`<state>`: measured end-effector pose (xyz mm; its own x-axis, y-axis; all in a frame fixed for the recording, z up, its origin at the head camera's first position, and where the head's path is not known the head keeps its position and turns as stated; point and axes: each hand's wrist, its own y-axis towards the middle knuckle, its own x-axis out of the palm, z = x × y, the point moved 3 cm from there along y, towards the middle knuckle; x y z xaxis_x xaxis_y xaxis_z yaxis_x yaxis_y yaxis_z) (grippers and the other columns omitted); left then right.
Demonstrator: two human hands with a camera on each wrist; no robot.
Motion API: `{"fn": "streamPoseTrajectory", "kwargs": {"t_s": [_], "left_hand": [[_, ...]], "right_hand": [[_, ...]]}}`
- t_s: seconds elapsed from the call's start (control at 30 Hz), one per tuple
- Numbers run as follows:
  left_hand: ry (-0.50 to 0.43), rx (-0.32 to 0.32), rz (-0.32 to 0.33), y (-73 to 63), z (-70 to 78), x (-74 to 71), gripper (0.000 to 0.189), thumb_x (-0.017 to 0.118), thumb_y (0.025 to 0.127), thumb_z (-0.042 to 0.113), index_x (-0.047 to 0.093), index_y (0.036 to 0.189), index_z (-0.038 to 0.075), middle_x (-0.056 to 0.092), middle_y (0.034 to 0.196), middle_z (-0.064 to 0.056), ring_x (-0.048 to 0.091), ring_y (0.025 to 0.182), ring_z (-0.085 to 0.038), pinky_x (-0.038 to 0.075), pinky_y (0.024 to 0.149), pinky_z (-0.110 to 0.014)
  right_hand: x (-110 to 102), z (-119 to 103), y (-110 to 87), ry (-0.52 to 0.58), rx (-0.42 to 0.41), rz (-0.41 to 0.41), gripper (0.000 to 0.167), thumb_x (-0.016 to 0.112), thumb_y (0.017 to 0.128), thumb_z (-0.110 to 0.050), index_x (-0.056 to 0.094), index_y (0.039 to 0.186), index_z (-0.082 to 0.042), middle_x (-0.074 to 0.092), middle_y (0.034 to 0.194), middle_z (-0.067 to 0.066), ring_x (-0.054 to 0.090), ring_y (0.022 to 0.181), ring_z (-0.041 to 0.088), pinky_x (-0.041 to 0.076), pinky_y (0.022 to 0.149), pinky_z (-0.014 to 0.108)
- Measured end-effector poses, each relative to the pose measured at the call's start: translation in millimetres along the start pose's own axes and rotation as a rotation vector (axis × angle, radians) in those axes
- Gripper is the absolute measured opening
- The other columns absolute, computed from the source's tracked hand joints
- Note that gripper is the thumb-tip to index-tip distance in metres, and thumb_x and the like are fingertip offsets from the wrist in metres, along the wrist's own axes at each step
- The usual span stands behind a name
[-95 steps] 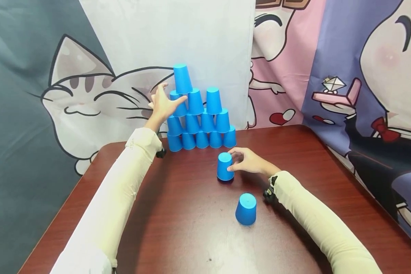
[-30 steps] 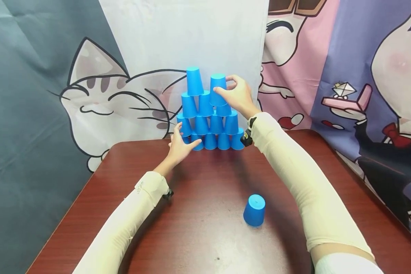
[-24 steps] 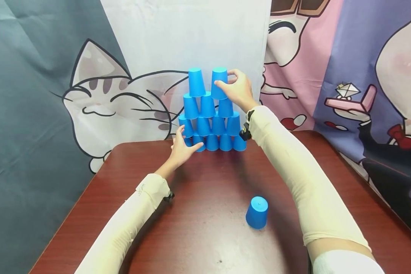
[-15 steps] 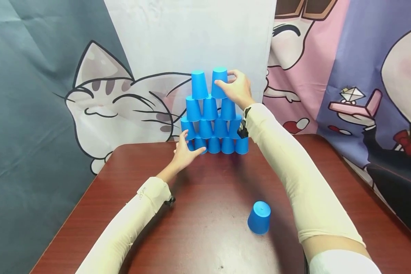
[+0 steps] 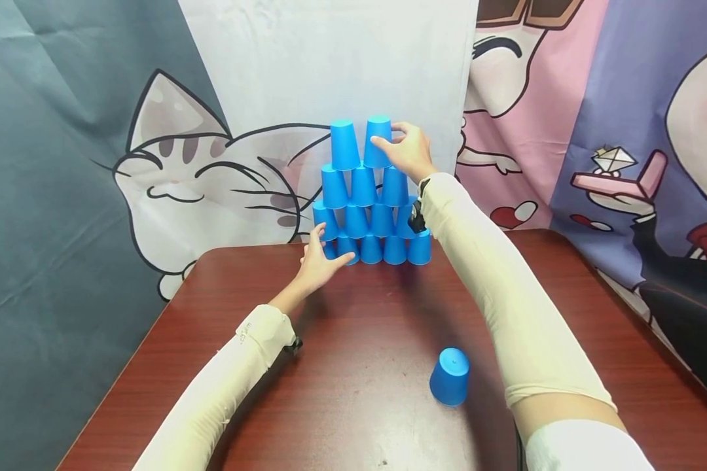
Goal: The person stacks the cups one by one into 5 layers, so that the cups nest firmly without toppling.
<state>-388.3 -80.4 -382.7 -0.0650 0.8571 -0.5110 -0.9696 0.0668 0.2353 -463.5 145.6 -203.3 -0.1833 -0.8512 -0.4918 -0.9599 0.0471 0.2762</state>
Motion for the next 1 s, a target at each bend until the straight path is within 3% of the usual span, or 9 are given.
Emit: {"fn": "streamPoseTrajectory", "kwargs": {"t_s": [0.2,0.4,0.67,0.77,0.9,1.0], "left_hand": [[-0.009,0.002,-0.006,-3.2,1.8,3.1,0.095,0.075,0.084,0.044,0.014,0.154,0.022,0.027,0.156,-0.016,0.024,0.139,-0.036,0.017,0.108,-0.066],[-0.002,-0.001,-0.008,-7.5,1.0,3.4,0.097,0.074,0.083,0.048,0.015,0.154,0.022,0.028,0.156,-0.016,0.025,0.138,-0.036,0.017,0.108,-0.066],[0.015,-0.021,-0.008,-14.0,-8.4,3.3,0.094,0.073,0.084,0.051,0.019,0.154,0.021,0.03,0.156,-0.016,0.029,0.137,-0.035,0.021,0.107,-0.067],[-0.029,-0.026,-0.012,-14.3,-10.3,3.1,0.093,0.073,0.083,0.053,0.021,0.154,0.021,0.032,0.156,-0.016,0.036,0.136,-0.038,0.029,0.109,-0.062],[-0.069,-0.011,-0.018,-13.5,-10.4,2.0,0.092,0.076,0.083,0.049,0.025,0.153,0.019,0.033,0.156,-0.016,0.047,0.13,-0.044,0.046,0.098,-0.058],[-0.063,0.01,-0.023,-14.7,-7.6,1.3,0.092,0.078,0.082,0.045,0.025,0.153,0.018,0.034,0.155,-0.017,0.05,0.127,-0.045,0.049,0.095,-0.058]], "right_hand": [[-1.1,-0.8,-1.2,-0.007,0.003,-0.013,0.078,0.064,0.089,-0.058,0.04,0.152,-0.019,0.049,0.149,0.009,0.051,0.133,0.026,0.043,0.107,0.043],[-5.3,1.8,-6.9,-0.03,-0.014,-0.048,0.084,0.066,0.087,-0.059,0.034,0.155,-0.021,0.046,0.151,0.01,0.05,0.133,0.028,0.044,0.105,0.043],[-21.4,18.3,-41.4,-0.074,-0.138,-0.046,0.078,0.069,0.088,-0.054,0.041,0.151,-0.018,0.049,0.146,0.015,0.051,0.128,0.036,0.046,0.101,0.052],[-27.9,29.5,-59.2,-0.075,-0.17,-0.043,0.078,0.07,0.087,-0.054,0.041,0.151,-0.02,0.052,0.142,0.015,0.052,0.125,0.04,0.046,0.099,0.055],[-31.1,41.0,-78.8,-0.076,-0.182,-0.086,0.078,0.07,0.086,-0.055,0.041,0.151,-0.023,0.054,0.139,0.015,0.053,0.123,0.04,0.048,0.095,0.057],[-31.6,47.3,-90.7,-0.064,-0.181,-0.132,0.076,0.07,0.087,-0.053,0.041,0.151,-0.024,0.055,0.139,0.014,0.054,0.122,0.039,0.05,0.093,0.057]]}}
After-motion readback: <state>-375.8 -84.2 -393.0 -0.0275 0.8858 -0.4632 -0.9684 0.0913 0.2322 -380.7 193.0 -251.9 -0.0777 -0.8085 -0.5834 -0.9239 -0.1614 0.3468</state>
